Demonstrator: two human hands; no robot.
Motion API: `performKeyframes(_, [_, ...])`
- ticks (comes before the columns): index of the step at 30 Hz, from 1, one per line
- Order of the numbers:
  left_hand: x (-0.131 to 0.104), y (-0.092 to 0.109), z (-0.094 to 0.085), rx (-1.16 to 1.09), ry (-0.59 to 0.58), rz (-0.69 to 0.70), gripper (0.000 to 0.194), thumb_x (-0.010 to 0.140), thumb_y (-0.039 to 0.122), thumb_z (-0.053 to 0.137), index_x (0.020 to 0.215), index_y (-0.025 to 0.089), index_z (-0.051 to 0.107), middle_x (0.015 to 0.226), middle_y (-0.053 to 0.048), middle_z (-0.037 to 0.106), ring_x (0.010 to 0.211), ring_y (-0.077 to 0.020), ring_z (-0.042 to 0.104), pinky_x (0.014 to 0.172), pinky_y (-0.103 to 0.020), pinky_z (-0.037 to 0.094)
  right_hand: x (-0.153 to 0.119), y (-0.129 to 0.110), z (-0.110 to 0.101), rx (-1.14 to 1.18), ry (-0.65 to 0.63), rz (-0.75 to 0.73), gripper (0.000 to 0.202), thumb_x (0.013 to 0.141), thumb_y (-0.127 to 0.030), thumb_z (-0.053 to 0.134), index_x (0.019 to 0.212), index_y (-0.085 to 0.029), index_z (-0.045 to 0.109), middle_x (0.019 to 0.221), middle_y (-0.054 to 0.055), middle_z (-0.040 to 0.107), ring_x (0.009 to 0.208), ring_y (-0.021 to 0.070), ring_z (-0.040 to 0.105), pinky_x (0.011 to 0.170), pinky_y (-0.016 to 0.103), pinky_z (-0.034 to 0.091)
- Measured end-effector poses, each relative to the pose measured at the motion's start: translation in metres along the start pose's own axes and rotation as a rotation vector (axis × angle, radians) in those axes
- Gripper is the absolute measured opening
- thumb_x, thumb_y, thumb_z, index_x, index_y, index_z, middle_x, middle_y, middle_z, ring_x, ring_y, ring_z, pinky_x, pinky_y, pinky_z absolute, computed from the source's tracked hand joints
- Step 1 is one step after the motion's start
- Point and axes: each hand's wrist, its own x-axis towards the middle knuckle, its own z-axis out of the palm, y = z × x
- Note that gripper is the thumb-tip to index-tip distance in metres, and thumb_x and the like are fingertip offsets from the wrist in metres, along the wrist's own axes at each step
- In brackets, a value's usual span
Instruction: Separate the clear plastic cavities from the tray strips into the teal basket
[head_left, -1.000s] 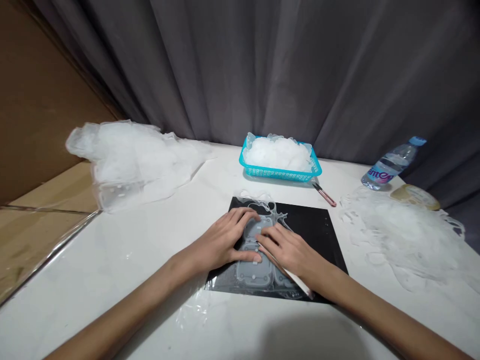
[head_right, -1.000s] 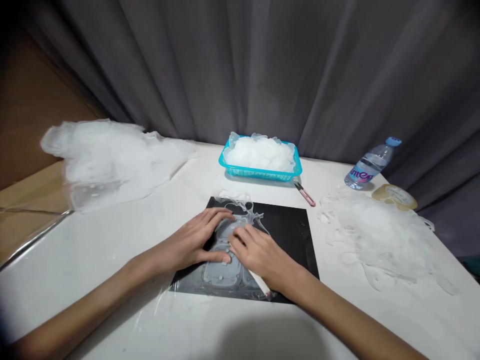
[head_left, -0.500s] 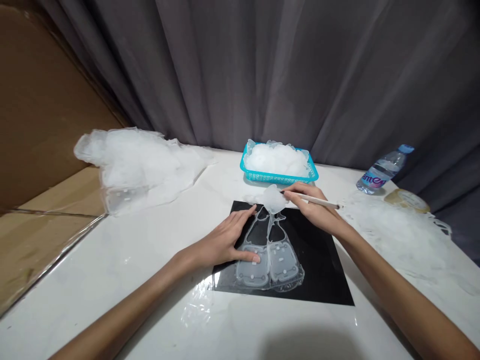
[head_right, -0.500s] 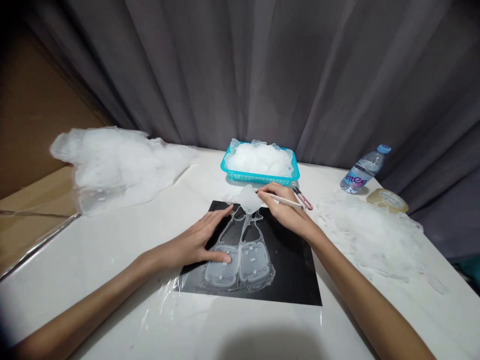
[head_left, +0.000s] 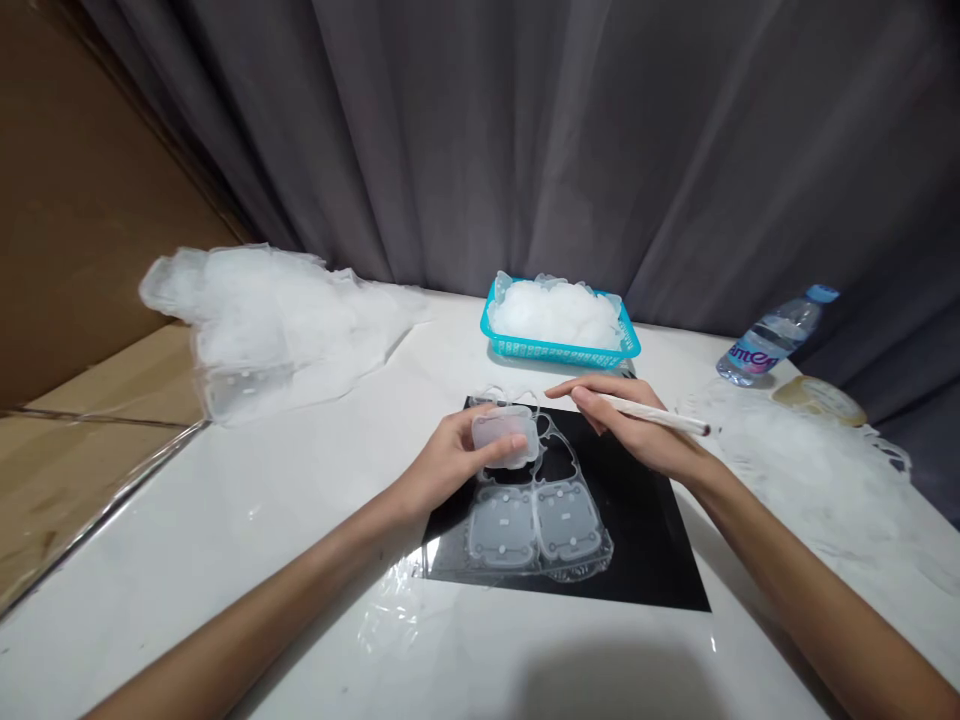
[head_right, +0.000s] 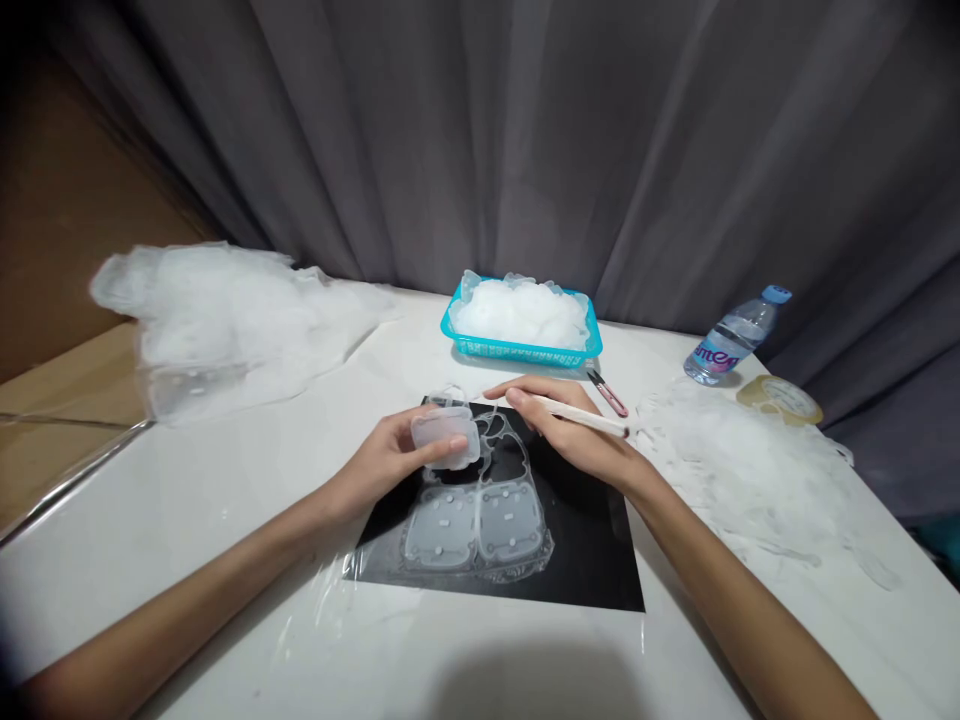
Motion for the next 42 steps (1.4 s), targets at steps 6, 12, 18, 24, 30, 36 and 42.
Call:
performKeyframes(6, [-0.001,0.004,-0.001,-0.165,0.017,-0.066,0.032,0.081,0.038,0.087,0.096,0.016,0.069,0.089,-0.001,0.072,0.080,-0.0148,0.068,0.074,-0.023,0.053,-0.001,0.012,0.026,-0.065,-0.078,-0.122,0.023,0.104,-0.035,0.055,0.105,-0.020,0.073,0.093,0.003,0.068,0.085,0.0172,0.064,0.080,0.028,0.047])
performKeyframes(12, [0.003,0.004,-0.002,-0.246,0.055,-0.043,0.031,0.086,0.039,0.083,0.100,0.018,0.065,0.090,-0.001,0.071,0.077,-0.0140,0.067,0.073,-0.024,0.053,-0.015,0.014,0.047,-0.076,0.313,-0.155,0.023,0.100,-0.031,0.059,0.080,-0.022,0.056,0.075,-0.002,0.055,0.068,0.0146,0.054,0.071,0.028,0.044])
performKeyframes(18, [0.004,0.001,-0.004,-0.212,0.073,0.010,0.032,0.086,0.039,0.082,0.103,0.018,0.063,0.089,0.001,0.067,0.079,-0.0134,0.064,0.073,-0.023,0.049,-0.029,0.010,0.082,-0.161,0.255,-0.174,0.020,0.092,-0.037,0.075,0.086,-0.021,0.064,0.075,-0.001,0.056,0.070,0.0161,0.055,0.070,0.029,0.044])
performKeyframes(24, [0.001,0.003,-0.006,-0.042,0.017,0.038,0.036,0.084,0.039,0.083,0.103,0.019,0.060,0.092,0.000,0.063,0.086,-0.0156,0.060,0.079,-0.025,0.048,-0.023,0.009,0.087,0.073,0.293,-0.124,0.014,0.098,-0.027,0.065,0.086,-0.020,0.069,0.079,0.001,0.062,0.069,0.0143,0.057,0.065,0.026,0.043])
performKeyframes(30, [0.001,0.006,-0.014,0.065,-0.032,0.028,0.038,0.083,0.039,0.085,0.102,0.019,0.060,0.093,0.000,0.062,0.085,-0.0162,0.060,0.076,-0.025,0.047,-0.025,0.020,0.082,0.025,0.220,-0.172,0.009,0.097,-0.026,0.067,0.091,-0.020,0.068,0.079,-0.001,0.059,0.069,0.0135,0.056,0.068,0.026,0.044])
performKeyframes(36, [0.003,0.008,-0.016,0.078,-0.099,0.030,0.035,0.083,0.036,0.084,0.102,0.018,0.062,0.091,-0.001,0.063,0.082,-0.0155,0.058,0.074,-0.025,0.046,-0.026,0.025,0.078,-0.134,0.197,-0.250,0.007,0.099,-0.023,0.060,0.093,-0.022,0.063,0.082,0.000,0.058,0.071,0.0142,0.056,0.071,0.027,0.044])
performKeyframes(42, [0.003,0.013,-0.017,0.147,-0.139,-0.015,0.034,0.083,0.040,0.083,0.094,0.018,0.060,0.081,0.002,0.058,0.072,-0.0138,0.055,0.065,-0.024,0.043,-0.025,0.026,0.080,-0.355,0.228,-0.301,0.012,0.095,-0.013,0.054,0.088,-0.022,0.057,0.082,0.002,0.060,0.074,0.0165,0.057,0.070,0.028,0.043])
